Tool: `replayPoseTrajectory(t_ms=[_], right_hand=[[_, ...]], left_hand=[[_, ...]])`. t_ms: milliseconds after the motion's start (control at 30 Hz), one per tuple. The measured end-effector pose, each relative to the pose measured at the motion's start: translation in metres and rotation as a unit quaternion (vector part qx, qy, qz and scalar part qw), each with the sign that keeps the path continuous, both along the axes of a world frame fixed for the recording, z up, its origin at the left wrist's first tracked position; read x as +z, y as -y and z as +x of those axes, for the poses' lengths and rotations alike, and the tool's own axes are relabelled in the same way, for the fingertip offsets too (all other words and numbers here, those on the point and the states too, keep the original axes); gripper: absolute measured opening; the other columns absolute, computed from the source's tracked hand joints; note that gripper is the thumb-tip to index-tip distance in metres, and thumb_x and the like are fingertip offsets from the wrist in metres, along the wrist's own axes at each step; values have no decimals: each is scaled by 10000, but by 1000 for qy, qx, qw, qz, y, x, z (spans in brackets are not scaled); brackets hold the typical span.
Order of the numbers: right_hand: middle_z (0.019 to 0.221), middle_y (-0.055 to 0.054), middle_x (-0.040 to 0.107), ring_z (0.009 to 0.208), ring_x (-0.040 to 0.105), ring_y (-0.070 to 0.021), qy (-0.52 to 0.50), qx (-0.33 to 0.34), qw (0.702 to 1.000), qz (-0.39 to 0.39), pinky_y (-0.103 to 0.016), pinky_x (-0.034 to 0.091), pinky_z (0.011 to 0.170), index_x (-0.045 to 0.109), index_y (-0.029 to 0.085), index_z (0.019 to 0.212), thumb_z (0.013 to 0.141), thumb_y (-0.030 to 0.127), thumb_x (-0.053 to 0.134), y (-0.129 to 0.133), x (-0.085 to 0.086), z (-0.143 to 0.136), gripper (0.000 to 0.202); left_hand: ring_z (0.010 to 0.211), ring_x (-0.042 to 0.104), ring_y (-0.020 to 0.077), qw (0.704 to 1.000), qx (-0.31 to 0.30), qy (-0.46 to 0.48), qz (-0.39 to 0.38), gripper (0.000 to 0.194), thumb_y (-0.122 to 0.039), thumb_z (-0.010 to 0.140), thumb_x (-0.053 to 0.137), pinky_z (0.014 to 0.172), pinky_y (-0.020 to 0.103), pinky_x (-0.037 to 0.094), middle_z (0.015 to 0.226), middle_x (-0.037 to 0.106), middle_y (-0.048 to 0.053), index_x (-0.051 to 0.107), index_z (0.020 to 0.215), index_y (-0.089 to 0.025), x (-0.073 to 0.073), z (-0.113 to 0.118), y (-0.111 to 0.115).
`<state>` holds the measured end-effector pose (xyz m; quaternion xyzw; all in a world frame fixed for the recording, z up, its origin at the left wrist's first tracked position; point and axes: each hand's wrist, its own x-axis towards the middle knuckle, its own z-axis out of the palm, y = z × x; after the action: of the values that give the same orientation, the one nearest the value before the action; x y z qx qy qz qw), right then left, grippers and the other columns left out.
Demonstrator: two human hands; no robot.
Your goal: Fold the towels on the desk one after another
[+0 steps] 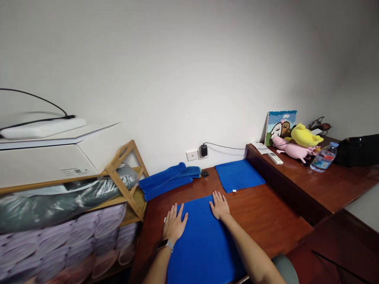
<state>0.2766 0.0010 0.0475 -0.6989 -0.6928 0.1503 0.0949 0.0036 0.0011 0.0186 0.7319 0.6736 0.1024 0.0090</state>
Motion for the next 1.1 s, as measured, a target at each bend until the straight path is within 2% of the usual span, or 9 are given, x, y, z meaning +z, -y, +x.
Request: replayPoseTrajectory(t_ms=[133,267,333,433,500,600,733,933,1100], right_hand=[[1779,-28,95,1654,48,-182,6,4,1000,-13,-416,25,1332,143,135,1714,1088,515,116,-1,2,7,733],[1773,-63,119,1654,70,-214,12,-13,999,-33,-464,21,1333,171,109,1708,1076,436,194,-4,18,-4,711],[1769,-87,131,1654,77,-224,0,-11,1000,1,-463,20,1335,187,83,1702,1066,401,239,-6,26,-22,713],[1760,-86,189,1650,109,-211,-38,66,994,77,-433,30,1339,247,93,1694,1077,407,248,-7,31,-63,693],[1746,-82,251,1643,150,-208,-55,108,989,80,-435,61,1340,302,116,1684,1091,400,215,-5,27,-89,664],[1731,-89,304,1637,183,-212,-63,110,991,46,-445,106,1337,342,133,1673,1098,372,186,-3,16,-106,642],[1748,-89,252,1645,141,-205,-53,107,991,53,-442,68,1340,290,139,1690,1103,447,194,-2,6,-80,670],[1765,-90,176,1651,102,-212,-13,37,999,33,-445,36,1335,218,118,1704,1100,488,159,-7,3,-14,711],[1773,-68,161,1653,89,-212,-1,28,999,27,-435,29,1331,193,140,1709,1098,528,142,-14,-3,4,726]], left_hand=[[1616,312,293,1000,-2,-11,7,659,-559,1053,318,1297,532,283,1753,336,111,361,1653,-289,2,2,-1],[1593,357,322,999,-11,-18,26,658,-517,1043,358,1303,546,270,1718,401,142,402,1638,-240,5,3,0],[1574,391,338,999,-20,-32,31,661,-488,1033,383,1307,554,257,1689,445,166,424,1628,-203,8,4,-1],[1536,447,365,997,-34,-64,26,656,-452,1010,417,1307,573,242,1636,510,201,495,1583,-142,14,8,-8],[1553,424,346,995,-54,-73,30,622,-399,1013,394,1313,556,233,1642,510,176,518,1568,-147,15,14,-14],[1579,389,270,991,-111,-59,37,595,-292,1032,302,1310,511,267,1668,489,95,486,1593,-220,9,22,-20],[1572,403,283,992,-115,-44,33,590,-354,1053,303,1290,536,308,1695,441,105,437,1618,-251,-1,24,-18],[1603,338,324,997,-73,-34,21,609,-511,1064,317,1309,612,209,1736,364,100,388,1637,-317,1,26,-15],[1611,313,340,998,-64,-25,12,641,-597,1051,314,1306,637,189,1741,362,79,380,1638,-349,3,30,-16]])
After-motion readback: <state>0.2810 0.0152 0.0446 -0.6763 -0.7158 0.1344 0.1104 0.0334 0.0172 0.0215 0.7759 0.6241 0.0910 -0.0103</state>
